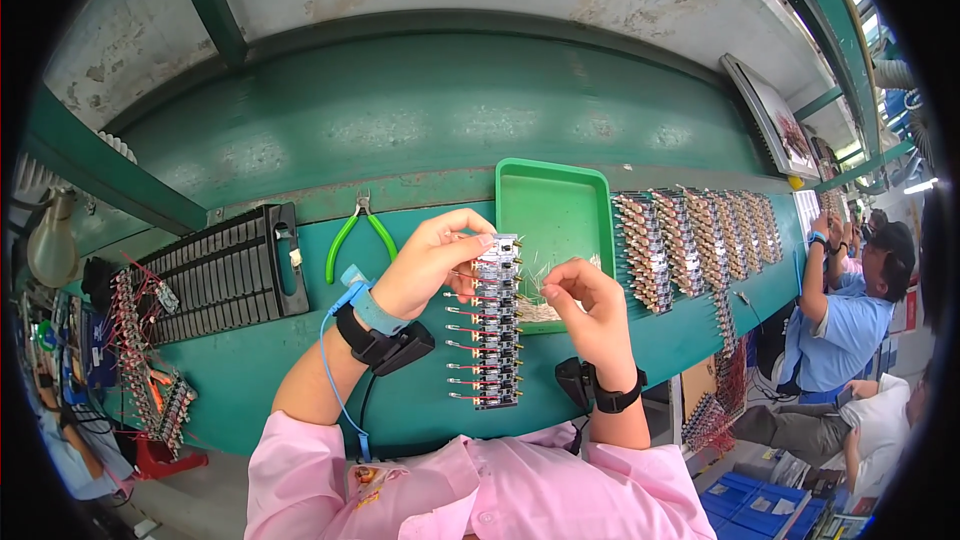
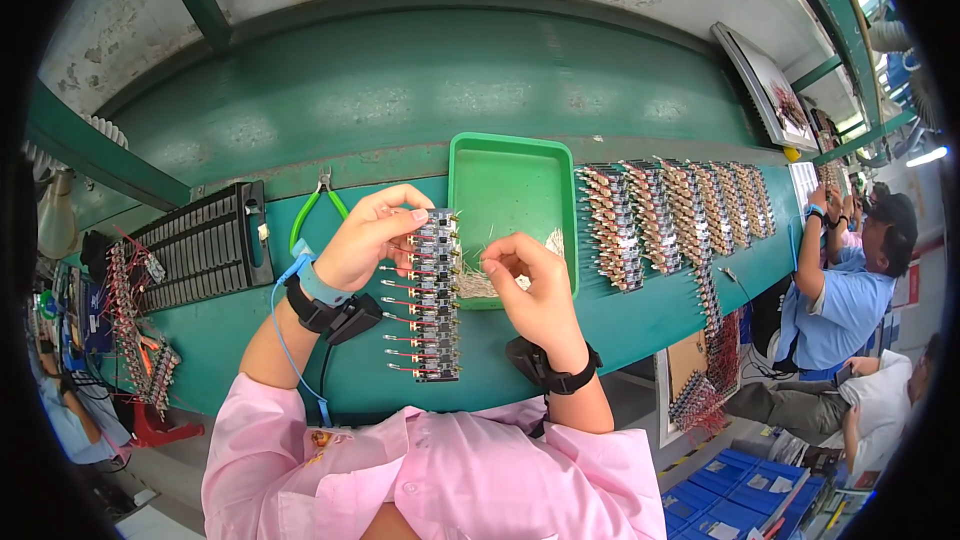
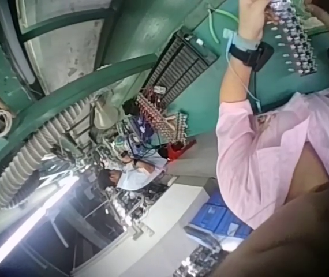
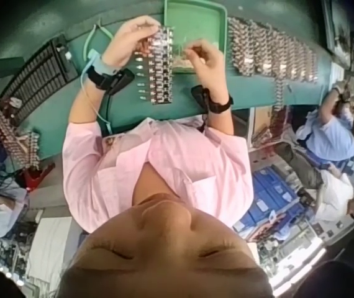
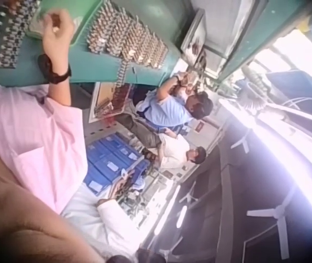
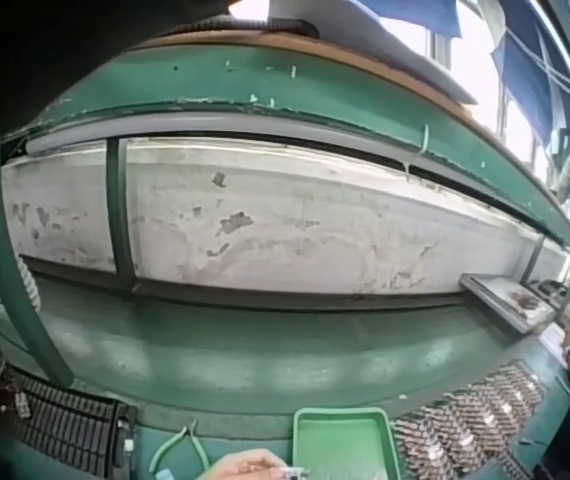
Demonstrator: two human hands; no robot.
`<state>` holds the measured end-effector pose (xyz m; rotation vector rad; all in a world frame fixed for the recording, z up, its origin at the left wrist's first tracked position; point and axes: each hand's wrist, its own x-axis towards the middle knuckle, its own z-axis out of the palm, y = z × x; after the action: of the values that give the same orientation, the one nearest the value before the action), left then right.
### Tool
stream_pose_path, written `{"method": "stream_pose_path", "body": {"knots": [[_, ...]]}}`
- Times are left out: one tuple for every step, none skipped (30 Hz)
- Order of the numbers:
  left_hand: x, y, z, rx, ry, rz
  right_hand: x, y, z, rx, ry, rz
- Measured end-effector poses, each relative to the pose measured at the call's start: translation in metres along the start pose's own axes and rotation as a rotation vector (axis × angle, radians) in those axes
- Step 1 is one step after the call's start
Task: The person picks up a circuit board and inserts small electronic components into it by hand, then places the board on the table and picks up a new one to repeat the process.
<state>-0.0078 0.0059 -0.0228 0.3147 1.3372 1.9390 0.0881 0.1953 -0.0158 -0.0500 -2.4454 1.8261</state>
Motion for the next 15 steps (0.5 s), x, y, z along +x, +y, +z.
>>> {"method": "stream_pose_path", "body": {"knots": [[0.000,0.000,0.000,-0.004,-0.002,0.001,0.000,0.001,0.000,0.022,-0.002,-0.010],[0.001,-0.001,-0.001,-0.007,-0.003,0.002,0.000,0.001,0.000,0.045,-0.003,-0.021],[0.001,-0.001,-0.001,-0.008,-0.003,0.001,0.000,0.000,0.000,0.044,-0.004,-0.020],[0.001,-0.002,-0.001,-0.005,-0.002,0.001,-0.001,-0.003,0.000,0.087,-0.018,-0.016],[0.001,-0.002,-0.001,-0.002,-0.001,0.001,-0.001,-0.007,0.000,0.130,-0.033,-0.012],[0.001,-0.003,-0.001,0.001,0.000,0.001,-0.002,-0.009,0.001,0.173,-0.048,-0.008],[0.001,-0.002,-0.001,0.000,0.001,0.001,-0.002,-0.010,0.001,0.173,-0.049,-0.007],[0.001,-0.002,0.000,-0.002,-0.001,-0.001,-0.003,-0.011,0.002,0.196,-0.064,-0.010],[0.001,-0.001,0.000,-0.003,-0.002,-0.002,-0.003,-0.012,0.002,0.220,-0.080,-0.013],[0.000,-0.001,0.001,-0.004,-0.004,-0.003,-0.004,-0.012,0.002,0.243,-0.096,-0.016],[0.000,-0.001,0.001,-0.005,-0.003,-0.003,-0.004,-0.012,0.002,0.243,-0.097,-0.016],[0.000,0.000,0.002,-0.008,-0.003,-0.003,-0.004,-0.012,0.002,0.204,-0.101,-0.041],[0.000,0.000,0.002,-0.011,-0.002,-0.003,-0.004,-0.011,0.002,0.165,-0.106,-0.065],[0.000,0.000,0.002,-0.013,-0.001,-0.003,-0.004,-0.010,0.002,0.126,-0.110,-0.090],[0.000,0.000,0.002,-0.014,-0.001,-0.003,-0.004,-0.010,0.002,0.126,-0.111,-0.090]]}}
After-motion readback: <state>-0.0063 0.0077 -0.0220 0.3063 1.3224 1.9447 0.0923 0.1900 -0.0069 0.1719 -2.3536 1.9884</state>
